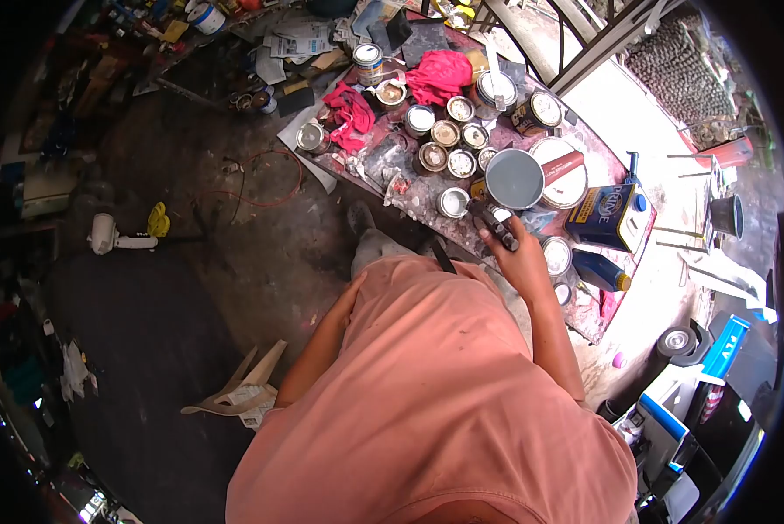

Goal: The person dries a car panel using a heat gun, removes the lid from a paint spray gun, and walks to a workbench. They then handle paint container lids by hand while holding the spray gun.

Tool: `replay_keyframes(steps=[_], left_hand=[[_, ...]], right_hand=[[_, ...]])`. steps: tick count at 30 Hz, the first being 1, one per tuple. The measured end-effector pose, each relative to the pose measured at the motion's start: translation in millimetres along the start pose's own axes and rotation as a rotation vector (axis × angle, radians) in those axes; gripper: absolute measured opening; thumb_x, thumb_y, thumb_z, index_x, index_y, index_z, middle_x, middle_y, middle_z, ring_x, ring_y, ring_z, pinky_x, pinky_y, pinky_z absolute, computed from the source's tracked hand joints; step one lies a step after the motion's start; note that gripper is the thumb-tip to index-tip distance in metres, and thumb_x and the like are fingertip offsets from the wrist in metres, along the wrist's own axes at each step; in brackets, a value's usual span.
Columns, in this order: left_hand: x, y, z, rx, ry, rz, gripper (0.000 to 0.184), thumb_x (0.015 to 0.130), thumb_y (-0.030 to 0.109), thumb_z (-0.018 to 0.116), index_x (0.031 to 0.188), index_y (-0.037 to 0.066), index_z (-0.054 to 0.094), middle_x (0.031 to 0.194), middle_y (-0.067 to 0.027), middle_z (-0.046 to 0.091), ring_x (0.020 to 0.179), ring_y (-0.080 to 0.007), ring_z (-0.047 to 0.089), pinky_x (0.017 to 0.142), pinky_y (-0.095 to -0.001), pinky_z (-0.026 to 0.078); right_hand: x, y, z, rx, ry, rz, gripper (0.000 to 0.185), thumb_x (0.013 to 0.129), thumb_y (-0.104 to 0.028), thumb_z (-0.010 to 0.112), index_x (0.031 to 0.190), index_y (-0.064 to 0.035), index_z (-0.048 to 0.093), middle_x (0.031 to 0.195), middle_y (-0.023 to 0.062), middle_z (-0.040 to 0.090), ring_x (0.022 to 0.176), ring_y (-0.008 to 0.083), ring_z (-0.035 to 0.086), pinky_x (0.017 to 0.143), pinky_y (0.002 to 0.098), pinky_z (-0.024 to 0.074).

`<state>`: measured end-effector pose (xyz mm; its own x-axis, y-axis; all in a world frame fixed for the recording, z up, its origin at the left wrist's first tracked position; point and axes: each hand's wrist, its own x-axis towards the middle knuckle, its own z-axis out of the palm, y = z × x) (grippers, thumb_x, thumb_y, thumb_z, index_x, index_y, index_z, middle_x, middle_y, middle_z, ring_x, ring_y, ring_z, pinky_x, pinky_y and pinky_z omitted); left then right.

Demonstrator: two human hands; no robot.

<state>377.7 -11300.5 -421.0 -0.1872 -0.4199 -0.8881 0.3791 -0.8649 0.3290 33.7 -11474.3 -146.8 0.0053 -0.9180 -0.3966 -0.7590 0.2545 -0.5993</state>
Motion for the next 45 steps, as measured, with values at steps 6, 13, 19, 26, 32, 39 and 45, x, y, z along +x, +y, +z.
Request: replay_keyframes(steps=[6,13,19,26,32,39,45], left_hand=[[-24,18,19,0.042,0.03,-0.017,0.083,0.093,0.064,0.064,0.156,0.011,0.046,0.153,-0.0153,0.053,0.137,-0.031,0.054,0.112,-0.044,0.046],[-14,19,11,0.099,0.037,0.017,0.083,0.093,0.062,0.066,0.152,0.006,0.049,0.148,-0.016,0.056,0.132,-0.0296,0.057,0.109,-0.0422,0.048],[42,83,1,0.514,0.19,0.367,0.055,0.097,0.043,0.067,0.135,0.004,0.062,0.119,-0.0045,0.068,0.106,-0.0172,0.063,0.091,-0.0325,0.051],[76,251,145,-0.008,-0.087,0.414,0.034,0.097,0.027,0.068,0.128,0.014,0.064,0.112,-0.0009,0.069,0.099,-0.0152,0.063,0.084,-0.0315,0.05],[164,286,177,-0.087,0.066,0.312,0.024,0.096,0.027,0.071,0.117,0.016,0.066,0.105,0.001,0.07,0.09,-0.0127,0.062,0.076,-0.0307,0.049],[192,293,185,-0.087,0.006,0.225,0.015,0.093,0.023,0.072,0.106,0.017,0.067,0.094,0.0036,0.074,0.081,-0.0091,0.061,0.071,-0.0287,0.047],[202,296,187,-0.061,-0.025,0.171,0.016,0.092,0.025,0.073,0.104,0.017,0.066,0.096,0.0033,0.074,0.083,-0.0099,0.061,0.072,-0.0292,0.047]], right_hand=[[-2,1,-1,-0.004,0.001,0.003,0.046,0.095,-0.044,0.073,0.11,-0.0018,0.063,0.1,0.026,0.074,0.098,0.0481,0.069,0.082,0.0502,0.0531],[-1,9,2,0.017,0.042,-0.052,0.046,0.095,-0.044,0.073,0.109,-0.0019,0.063,0.099,0.0272,0.073,0.097,0.0489,0.068,0.08,0.0509,0.0528],[-1,10,5,0.014,0.07,-0.033,0.047,0.094,-0.044,0.074,0.109,-0.0009,0.062,0.095,0.0286,0.072,0.092,0.0503,0.068,0.077,0.052,0.0523],[-2,4,20,0.092,0.147,0.012,0.049,0.094,-0.046,0.073,0.107,0.0004,0.061,0.093,0.027,0.073,0.089,0.0499,0.068,0.076,0.0515,0.0521],[-10,-12,28,0.069,0.203,0.089,0.049,0.094,-0.045,0.074,0.109,-0.0005,0.062,0.091,0.0281,0.072,0.088,0.0499,0.068,0.074,0.0524,0.0524],[-18,-17,46,0.181,0.309,0.147,0.048,0.093,-0.044,0.075,0.109,0.0002,0.062,0.091,0.029,0.072,0.088,0.0501,0.068,0.075,0.0535,0.0527],[-23,-24,53,0.203,0.33,0.221,0.049,0.093,-0.044,0.075,0.108,0.0004,0.062,0.092,0.0289,0.072,0.091,0.0496,0.069,0.077,0.0535,0.0535]])
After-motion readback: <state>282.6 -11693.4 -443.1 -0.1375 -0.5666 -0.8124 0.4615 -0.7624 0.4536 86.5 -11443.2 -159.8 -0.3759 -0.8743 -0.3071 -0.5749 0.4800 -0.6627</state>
